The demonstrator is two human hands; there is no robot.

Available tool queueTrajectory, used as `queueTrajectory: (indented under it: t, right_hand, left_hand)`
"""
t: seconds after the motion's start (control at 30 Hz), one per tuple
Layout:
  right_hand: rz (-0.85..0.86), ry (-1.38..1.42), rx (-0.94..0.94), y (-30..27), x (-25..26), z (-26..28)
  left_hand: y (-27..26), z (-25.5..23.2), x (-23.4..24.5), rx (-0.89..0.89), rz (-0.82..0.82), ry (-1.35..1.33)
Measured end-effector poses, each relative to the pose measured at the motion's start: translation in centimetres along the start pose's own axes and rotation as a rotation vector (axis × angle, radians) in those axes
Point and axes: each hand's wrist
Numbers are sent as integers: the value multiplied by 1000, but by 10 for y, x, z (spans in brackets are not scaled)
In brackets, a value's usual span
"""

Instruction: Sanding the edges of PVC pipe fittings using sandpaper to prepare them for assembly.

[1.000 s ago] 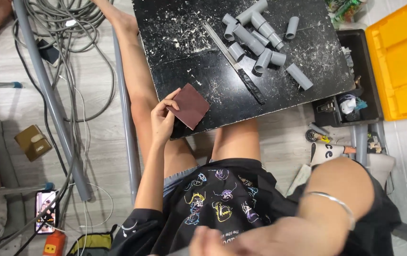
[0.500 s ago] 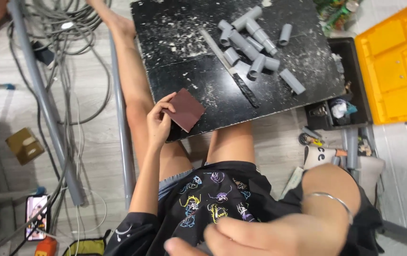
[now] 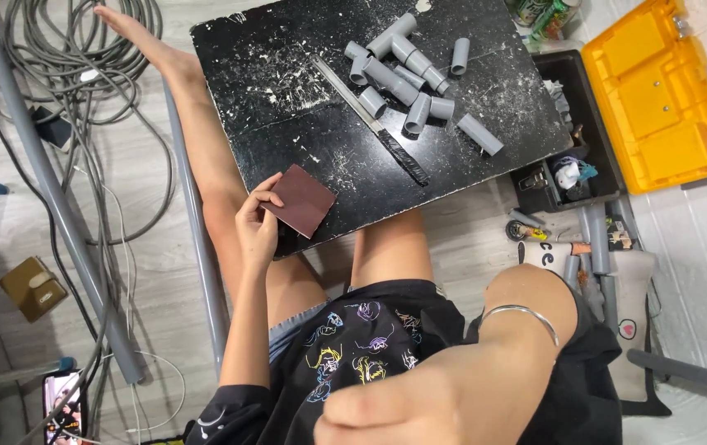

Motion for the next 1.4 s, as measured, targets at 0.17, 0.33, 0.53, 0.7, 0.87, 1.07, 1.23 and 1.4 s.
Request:
queueTrajectory:
  t: [0.17,0.33,0.53,0.7,0.87,1.07,1.23,1.4]
  right_hand:
    - [45,46,11,29,-11,0]
    - [-328,178,-615,-40,-138,-143]
    - [-1007,313,-1012,-109,-238,-213]
    - [-980,363,-1018,-124,-246,-217]
    - [-728,264,-1023,-120,-244,-211]
    - [-634,193,-1032,-108,-242,-204]
    - [-576,156,-1051,-108,-240,-197]
    - [-588,197,-1053,-111,-243,-200]
  left_hand:
    - [2,-4,4,49,28,103]
    - [2,-10,-2,18,46,150]
    - [30,-8,-6,66,-157,-60]
    - [29,34,-10,82,-293,99]
    - [22,19,-21,137,-107,242]
    - [20,8,-19,153,50,274]
    - [23,-20,-23,233,153,374]
    - [22,-8,-20,264,172,418]
Point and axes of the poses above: each hand's wrist, its own y-axis towards the middle knuckle, its own x-axis out of the back of the hand, z = x × y, and after that the axes turned 4 degrees about -y, right-handed
